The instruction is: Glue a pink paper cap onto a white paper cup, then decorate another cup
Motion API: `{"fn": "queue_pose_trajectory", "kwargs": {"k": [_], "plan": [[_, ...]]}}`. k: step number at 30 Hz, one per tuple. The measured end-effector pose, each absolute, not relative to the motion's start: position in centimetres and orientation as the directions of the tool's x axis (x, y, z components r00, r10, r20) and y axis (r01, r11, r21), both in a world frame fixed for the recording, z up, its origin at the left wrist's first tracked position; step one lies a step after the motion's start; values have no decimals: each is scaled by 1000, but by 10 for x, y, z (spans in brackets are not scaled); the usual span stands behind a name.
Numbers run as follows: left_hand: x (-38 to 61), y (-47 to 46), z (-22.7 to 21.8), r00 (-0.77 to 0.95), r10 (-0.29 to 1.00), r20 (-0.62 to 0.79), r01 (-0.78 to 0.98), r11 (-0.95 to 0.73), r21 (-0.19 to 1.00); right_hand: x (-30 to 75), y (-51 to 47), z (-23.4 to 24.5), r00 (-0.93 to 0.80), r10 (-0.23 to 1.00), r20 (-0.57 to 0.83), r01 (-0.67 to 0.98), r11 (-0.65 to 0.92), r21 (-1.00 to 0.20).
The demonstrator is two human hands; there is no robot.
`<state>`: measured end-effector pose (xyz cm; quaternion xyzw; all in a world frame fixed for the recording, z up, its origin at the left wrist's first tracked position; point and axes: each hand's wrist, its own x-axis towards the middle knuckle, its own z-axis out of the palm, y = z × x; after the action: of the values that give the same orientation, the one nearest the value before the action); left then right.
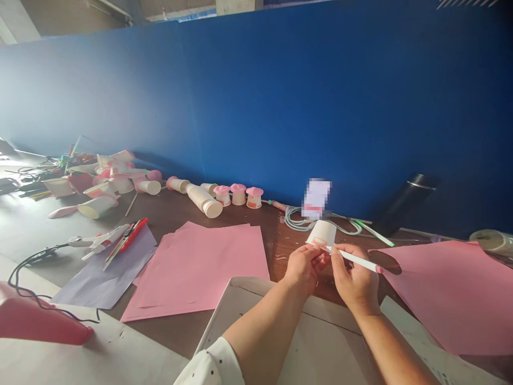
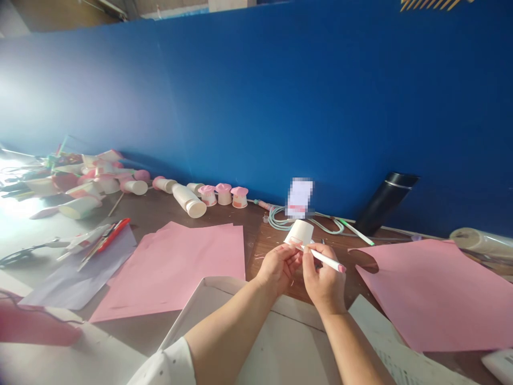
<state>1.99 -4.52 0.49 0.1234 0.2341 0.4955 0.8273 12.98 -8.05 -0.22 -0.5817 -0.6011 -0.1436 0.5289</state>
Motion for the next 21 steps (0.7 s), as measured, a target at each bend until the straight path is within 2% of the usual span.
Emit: {"fn": "queue_pose_trajectory", "kwargs": {"k": [21], "plan": [[24, -43, -7, 413, 889, -198, -755, 456, 472, 126, -80, 0, 247, 530, 811, 835, 308, -456]]}}
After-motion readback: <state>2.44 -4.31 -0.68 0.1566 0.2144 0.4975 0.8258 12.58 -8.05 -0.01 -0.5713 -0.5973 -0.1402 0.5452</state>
